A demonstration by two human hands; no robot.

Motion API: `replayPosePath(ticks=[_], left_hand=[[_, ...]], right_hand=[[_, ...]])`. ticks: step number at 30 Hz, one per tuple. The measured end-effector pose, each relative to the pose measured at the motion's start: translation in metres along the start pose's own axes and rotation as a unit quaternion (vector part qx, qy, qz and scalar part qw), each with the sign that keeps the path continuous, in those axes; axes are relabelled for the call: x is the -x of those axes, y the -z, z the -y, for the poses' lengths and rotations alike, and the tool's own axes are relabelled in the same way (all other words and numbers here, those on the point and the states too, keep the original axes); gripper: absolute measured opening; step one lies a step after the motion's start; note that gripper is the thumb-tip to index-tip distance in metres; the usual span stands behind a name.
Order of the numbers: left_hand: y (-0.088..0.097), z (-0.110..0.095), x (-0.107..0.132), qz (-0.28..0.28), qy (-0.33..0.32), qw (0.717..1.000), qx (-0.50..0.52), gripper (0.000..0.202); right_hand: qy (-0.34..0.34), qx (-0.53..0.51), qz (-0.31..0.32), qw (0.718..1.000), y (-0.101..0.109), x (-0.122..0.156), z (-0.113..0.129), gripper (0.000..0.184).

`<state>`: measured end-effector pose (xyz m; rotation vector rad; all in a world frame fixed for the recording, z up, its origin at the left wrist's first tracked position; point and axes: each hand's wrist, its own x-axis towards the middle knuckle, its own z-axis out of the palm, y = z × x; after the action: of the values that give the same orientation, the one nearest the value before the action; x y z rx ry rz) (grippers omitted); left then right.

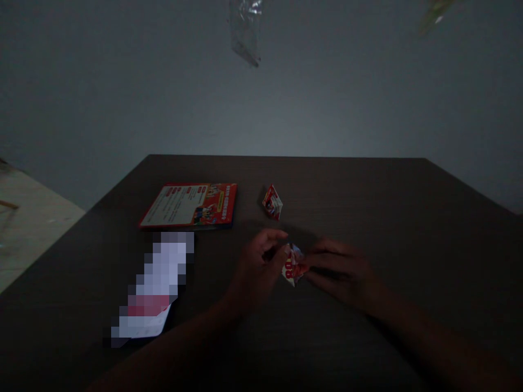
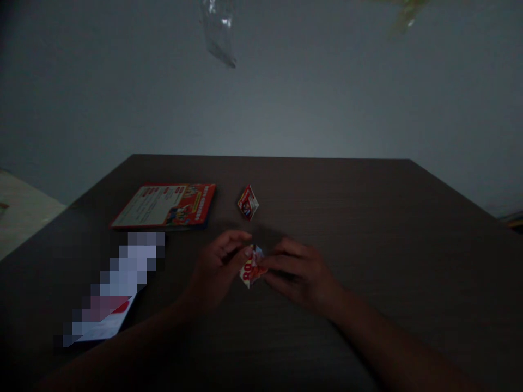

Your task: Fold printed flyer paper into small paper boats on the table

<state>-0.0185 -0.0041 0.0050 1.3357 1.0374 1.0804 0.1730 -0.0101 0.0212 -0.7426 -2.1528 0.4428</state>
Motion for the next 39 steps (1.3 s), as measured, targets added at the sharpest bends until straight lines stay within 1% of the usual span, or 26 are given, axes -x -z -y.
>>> replayPosePath(ticks=[2,3,5,6,10,12,14,19,22,25,32,39], left_hand=[[0.0,-0.001,0.002,0.015,-0.007,0.998,-0.055,0.018],[0.0,-0.003,0.002,0.023,-0.021,0.995,-0.091,0.018],[0.002,-0.008,0.004,0.035,-0.07,0.985,-0.153,0.023],[0.002,-0.01,0.005,0.042,-0.1,0.98,-0.167,0.023],[0.003,-0.015,0.007,0.059,-0.2,0.965,-0.157,0.014],[0.003,-0.014,0.008,0.053,-0.232,0.96,-0.149,0.011],[0.003,-0.014,0.008,0.042,-0.25,0.956,-0.15,0.008],[0.004,-0.014,0.007,0.023,-0.256,0.952,-0.165,0.012],[0.003,-0.014,0.006,0.015,-0.248,0.953,-0.171,0.007],[0.002,-0.014,0.005,0.028,-0.235,0.956,-0.173,0.006],[0.002,-0.015,0.006,0.053,-0.218,0.96,-0.17,0.01],[0.001,-0.012,0.006,0.048,-0.21,0.967,-0.137,0.008]], right_hand=[[-0.002,0.022,-0.012,1.0,0.001,0.0,-0.001,0.023],[-0.008,0.028,-0.014,0.999,0.001,0.0,-0.001,0.022],[-0.032,0.027,-0.017,0.999,0.001,0.001,-0.002,0.019],[-0.045,0.021,-0.02,0.999,0.001,0.001,-0.002,0.017],[-0.078,-0.018,-0.028,0.996,0.0,0.001,-0.003,0.011],[-0.086,-0.031,-0.019,0.996,0.0,0.001,-0.003,0.01],[-0.093,-0.041,-0.011,0.995,0.0,0.0,-0.002,0.01],[-0.112,-0.065,-0.019,0.991,0.002,-0.001,0.001,0.005],[-0.113,-0.07,-0.018,0.991,0.002,-0.002,0.002,0.005],[-0.114,-0.071,-0.016,0.991,0.001,-0.003,0.002,0.008],[-0.086,-0.056,-0.018,0.995,0.001,-0.002,0.003,0.01],[-0.071,-0.04,-0.027,0.996,0.002,-0.002,0.004,0.013]])
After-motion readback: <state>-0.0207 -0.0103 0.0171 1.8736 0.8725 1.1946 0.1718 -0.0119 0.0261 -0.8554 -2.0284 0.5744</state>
